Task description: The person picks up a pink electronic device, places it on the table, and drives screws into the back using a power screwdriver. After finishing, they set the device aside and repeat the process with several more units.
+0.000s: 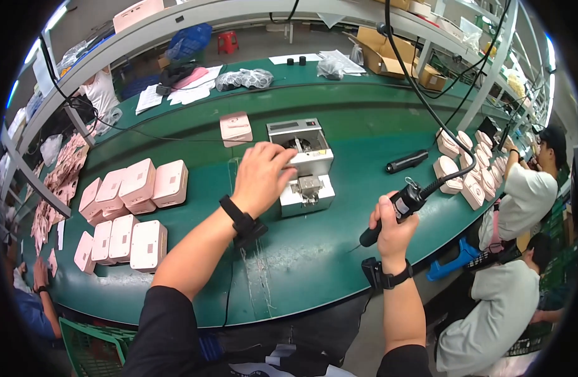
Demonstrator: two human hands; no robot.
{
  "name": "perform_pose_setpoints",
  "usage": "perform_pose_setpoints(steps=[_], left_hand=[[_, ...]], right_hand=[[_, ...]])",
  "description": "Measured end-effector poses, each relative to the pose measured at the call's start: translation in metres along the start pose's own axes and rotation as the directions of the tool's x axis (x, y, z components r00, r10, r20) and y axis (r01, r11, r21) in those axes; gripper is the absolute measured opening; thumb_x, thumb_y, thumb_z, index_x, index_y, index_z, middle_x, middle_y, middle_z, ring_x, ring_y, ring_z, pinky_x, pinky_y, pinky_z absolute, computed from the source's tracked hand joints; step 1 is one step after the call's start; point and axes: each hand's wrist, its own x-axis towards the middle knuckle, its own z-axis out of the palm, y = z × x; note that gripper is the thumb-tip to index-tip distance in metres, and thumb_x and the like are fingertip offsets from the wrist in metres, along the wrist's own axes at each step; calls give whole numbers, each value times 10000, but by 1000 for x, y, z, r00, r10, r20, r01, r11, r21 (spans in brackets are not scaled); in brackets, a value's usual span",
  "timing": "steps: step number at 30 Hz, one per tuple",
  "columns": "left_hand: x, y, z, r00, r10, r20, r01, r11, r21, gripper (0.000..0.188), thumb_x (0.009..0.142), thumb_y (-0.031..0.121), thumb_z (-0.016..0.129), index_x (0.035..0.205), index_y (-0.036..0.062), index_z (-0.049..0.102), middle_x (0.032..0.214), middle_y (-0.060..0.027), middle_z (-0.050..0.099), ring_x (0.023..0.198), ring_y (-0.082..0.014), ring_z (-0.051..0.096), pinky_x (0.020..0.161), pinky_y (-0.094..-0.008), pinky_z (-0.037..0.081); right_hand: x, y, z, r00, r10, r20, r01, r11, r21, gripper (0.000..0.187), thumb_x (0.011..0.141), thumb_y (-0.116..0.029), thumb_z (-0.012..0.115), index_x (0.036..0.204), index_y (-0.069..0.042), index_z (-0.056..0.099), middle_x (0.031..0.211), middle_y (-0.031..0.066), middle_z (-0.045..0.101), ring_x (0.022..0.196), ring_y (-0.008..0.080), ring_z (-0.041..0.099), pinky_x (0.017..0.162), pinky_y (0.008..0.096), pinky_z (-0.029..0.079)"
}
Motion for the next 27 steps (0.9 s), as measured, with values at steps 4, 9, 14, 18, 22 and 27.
perform_pose_setpoints(steps=[4,9,14,18,22,27], left_hand=[[5,-13,-1,999,10,45,-10,1000,-21,329,790,146,738,1099,64,657,1023,-96,606,1013,-300,553,886,-411,454],[4,-18,4,999,16,51,-11,995,-101,291,821,130,717,1096,51,662,991,-105,607,972,-300,557,858,-402,461],[-5,-11,-7,998,6,63,1,994,-111,281,830,126,715,1093,40,663,976,-102,610,954,-296,562,842,-404,468],[-13,-5,-19,997,5,76,5,992,-126,283,819,123,719,1083,39,659,973,-107,598,969,-297,556,866,-411,470],[-23,-5,-32,993,-55,100,61,996,-66,352,805,155,749,1130,56,656,1029,-105,609,999,-309,572,850,-413,482],[-34,17,-74,998,-65,-16,65,998,21,478,779,198,784,1210,70,622,1168,-127,595,1092,-334,569,923,-406,478]], right_hand=[[0,0,3,998,-55,8,55,998,-24,155,930,-115,611,855,-8,529,604,36,505,475,135,511,459,270,424],[-1,3,3,995,-89,-48,89,996,-15,169,949,-126,603,850,-11,529,615,32,506,479,130,508,458,267,420],[-2,0,-1,993,-91,-76,93,996,18,171,959,-129,595,855,-12,527,621,33,504,485,131,509,459,269,420],[5,0,-6,995,-74,-65,77,996,42,156,962,-129,592,882,-11,528,623,35,500,485,131,501,460,271,418],[7,3,4,998,-45,-53,47,998,46,155,966,-142,586,909,-12,523,624,34,497,481,131,489,457,275,412],[0,4,-12,999,-3,-41,5,999,53,148,975,-154,567,955,-21,507,643,37,487,495,134,472,466,277,408]])
